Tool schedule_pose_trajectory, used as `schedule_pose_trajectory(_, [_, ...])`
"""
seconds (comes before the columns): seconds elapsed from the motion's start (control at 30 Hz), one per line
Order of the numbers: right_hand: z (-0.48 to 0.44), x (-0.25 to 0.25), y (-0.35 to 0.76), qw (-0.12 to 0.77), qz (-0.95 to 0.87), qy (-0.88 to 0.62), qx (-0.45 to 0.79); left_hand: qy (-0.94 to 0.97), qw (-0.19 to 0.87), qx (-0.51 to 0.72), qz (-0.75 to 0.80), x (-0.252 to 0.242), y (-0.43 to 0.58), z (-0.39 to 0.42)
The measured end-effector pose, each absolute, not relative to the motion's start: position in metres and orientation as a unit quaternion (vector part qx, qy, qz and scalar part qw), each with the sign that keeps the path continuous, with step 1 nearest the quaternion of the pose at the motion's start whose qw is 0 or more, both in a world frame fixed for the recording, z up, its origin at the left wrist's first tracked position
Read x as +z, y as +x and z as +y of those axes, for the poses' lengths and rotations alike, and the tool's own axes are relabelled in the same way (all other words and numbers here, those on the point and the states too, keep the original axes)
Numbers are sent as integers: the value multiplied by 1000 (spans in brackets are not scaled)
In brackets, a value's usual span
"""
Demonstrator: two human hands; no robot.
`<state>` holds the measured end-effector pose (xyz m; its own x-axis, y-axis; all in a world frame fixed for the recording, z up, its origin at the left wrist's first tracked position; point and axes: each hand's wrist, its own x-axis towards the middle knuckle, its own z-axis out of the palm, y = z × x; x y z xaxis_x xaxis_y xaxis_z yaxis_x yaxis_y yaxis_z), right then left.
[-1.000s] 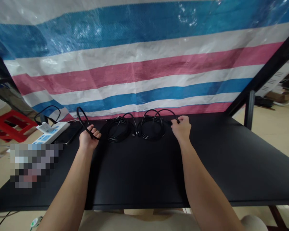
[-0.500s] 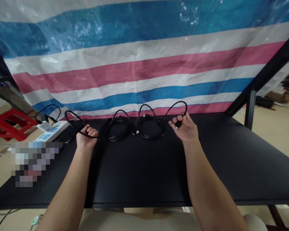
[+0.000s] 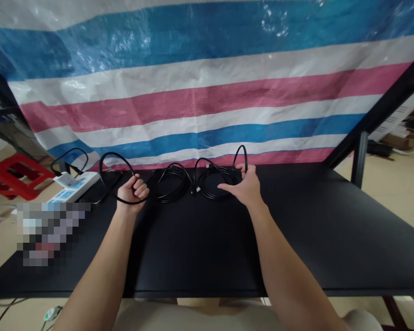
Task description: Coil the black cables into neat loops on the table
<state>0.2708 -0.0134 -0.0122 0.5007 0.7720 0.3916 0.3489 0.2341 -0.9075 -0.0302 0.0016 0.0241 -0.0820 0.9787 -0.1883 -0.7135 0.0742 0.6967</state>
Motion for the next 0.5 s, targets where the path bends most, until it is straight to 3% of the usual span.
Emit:
schedule_pose_trajectory(0.1, [-13,-13,260,592,-476,-640,115,209,643,649,348,25,-26,1])
schedule_pose_trajectory(0.3, [-8,-8,260,687,-375,-592,191,225,541,715,381,22,-22,3])
schedule_pose_trajectory(0.5, [-4,-10,262,741,-338,-535,223,286,594,662,356,17,-8,-4])
